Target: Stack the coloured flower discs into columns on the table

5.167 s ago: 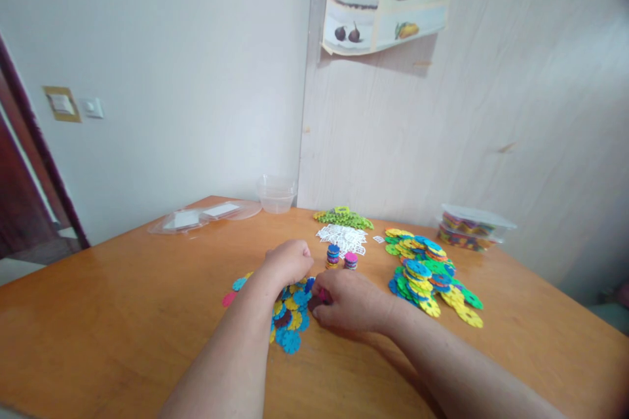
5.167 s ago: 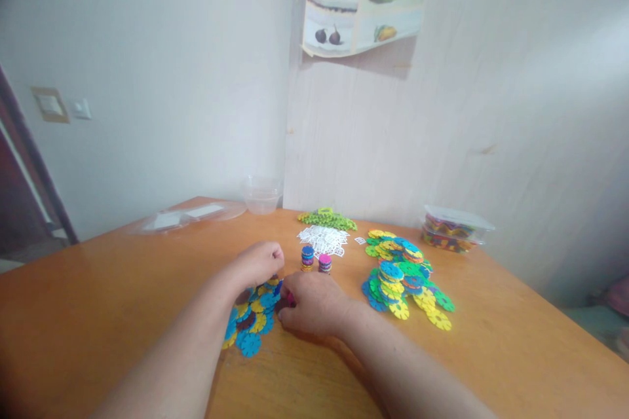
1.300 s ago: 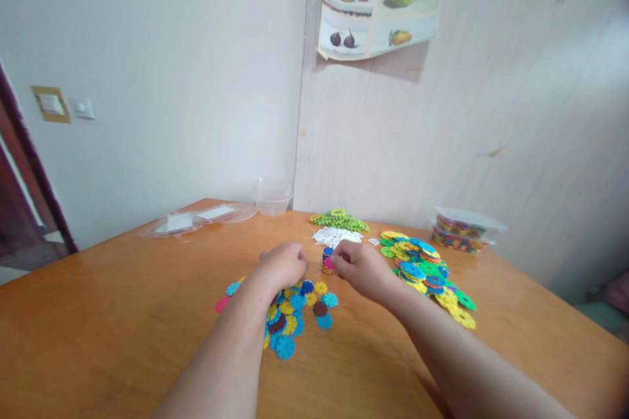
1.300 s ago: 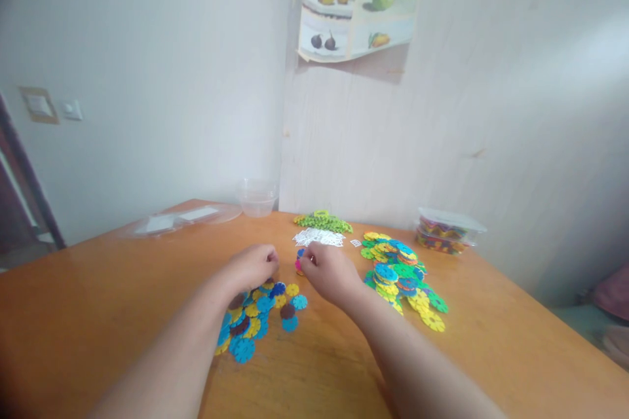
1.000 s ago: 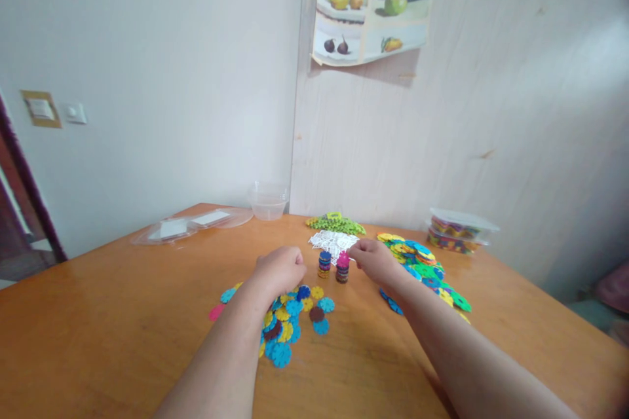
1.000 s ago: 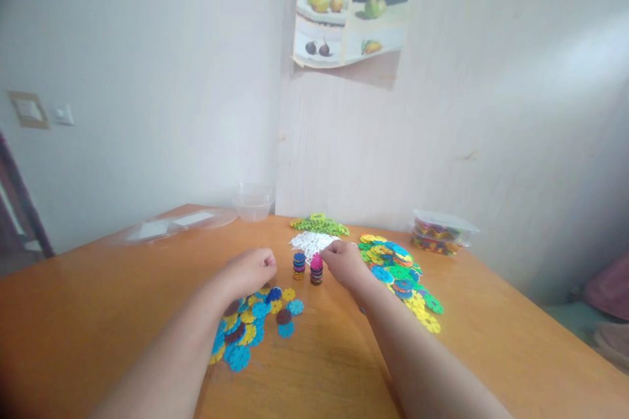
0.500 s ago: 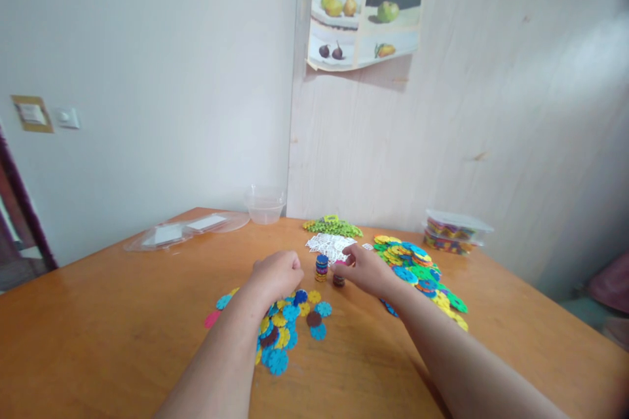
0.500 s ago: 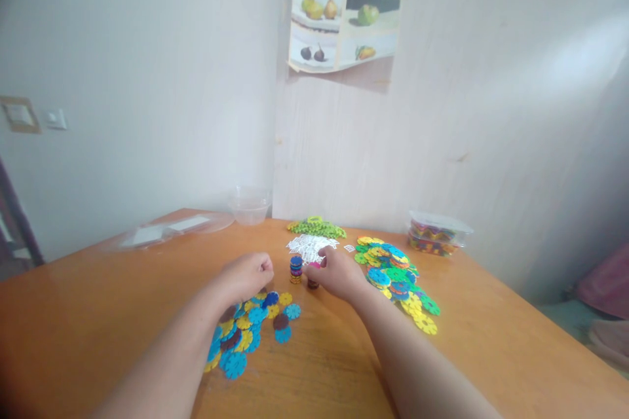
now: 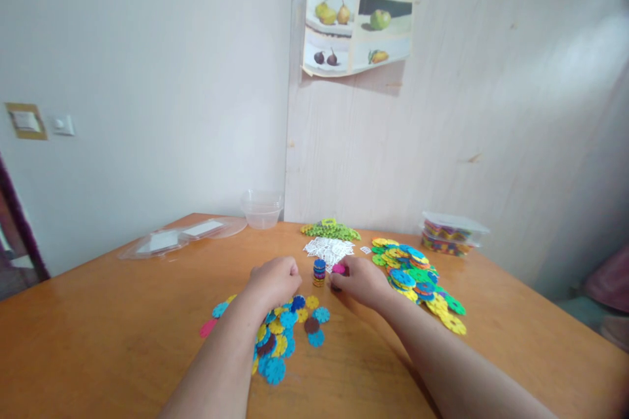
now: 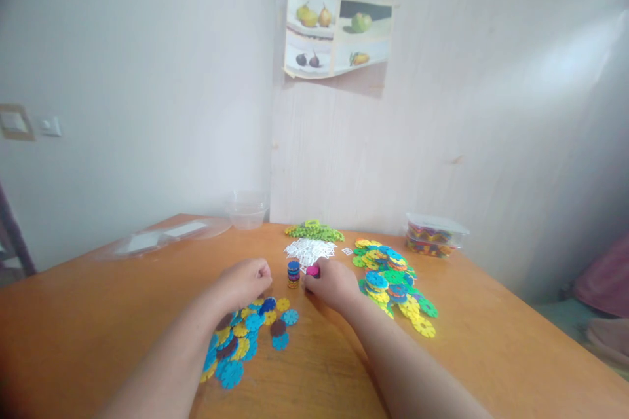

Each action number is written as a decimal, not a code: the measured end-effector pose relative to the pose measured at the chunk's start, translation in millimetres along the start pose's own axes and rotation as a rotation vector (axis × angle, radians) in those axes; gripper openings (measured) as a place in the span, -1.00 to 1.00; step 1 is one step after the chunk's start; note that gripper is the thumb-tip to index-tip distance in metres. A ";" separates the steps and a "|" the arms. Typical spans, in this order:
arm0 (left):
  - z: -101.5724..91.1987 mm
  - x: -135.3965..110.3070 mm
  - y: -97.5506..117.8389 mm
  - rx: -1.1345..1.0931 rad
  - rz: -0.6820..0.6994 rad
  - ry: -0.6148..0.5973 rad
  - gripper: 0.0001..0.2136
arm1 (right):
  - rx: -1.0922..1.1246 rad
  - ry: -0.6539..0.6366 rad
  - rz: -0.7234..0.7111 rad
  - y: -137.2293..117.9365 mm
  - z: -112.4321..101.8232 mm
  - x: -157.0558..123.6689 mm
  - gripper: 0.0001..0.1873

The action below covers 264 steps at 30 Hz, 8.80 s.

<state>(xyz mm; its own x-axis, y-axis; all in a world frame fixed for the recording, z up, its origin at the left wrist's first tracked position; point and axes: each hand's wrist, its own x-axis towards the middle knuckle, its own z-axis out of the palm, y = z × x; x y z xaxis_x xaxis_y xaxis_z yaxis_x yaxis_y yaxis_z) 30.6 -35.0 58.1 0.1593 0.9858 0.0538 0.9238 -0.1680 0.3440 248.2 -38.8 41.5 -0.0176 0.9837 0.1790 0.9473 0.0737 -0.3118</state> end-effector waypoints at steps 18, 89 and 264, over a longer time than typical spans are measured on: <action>-3.8 -3.2 2.5 -0.013 -0.005 -0.003 -0.89 | 0.147 0.168 -0.094 -7.1 -16.9 -4.1 -0.72; -7.3 -8.3 8.3 -0.024 -0.027 0.003 -0.87 | 0.164 -0.402 -0.311 -38.5 15.5 -33.5 -0.79; -23.8 -22.7 37.3 -0.691 0.077 -0.046 -0.59 | 0.237 -0.497 -0.421 -18.1 -34.1 -24.1 -0.73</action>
<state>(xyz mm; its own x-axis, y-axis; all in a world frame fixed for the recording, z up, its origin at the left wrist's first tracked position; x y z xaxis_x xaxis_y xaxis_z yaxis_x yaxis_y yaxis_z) 53.1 -63.5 92.0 0.2440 0.9674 0.0680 0.4786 -0.1811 0.8592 242.4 -69.4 74.6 -0.5663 0.8179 -0.1015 0.7331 0.4436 -0.5155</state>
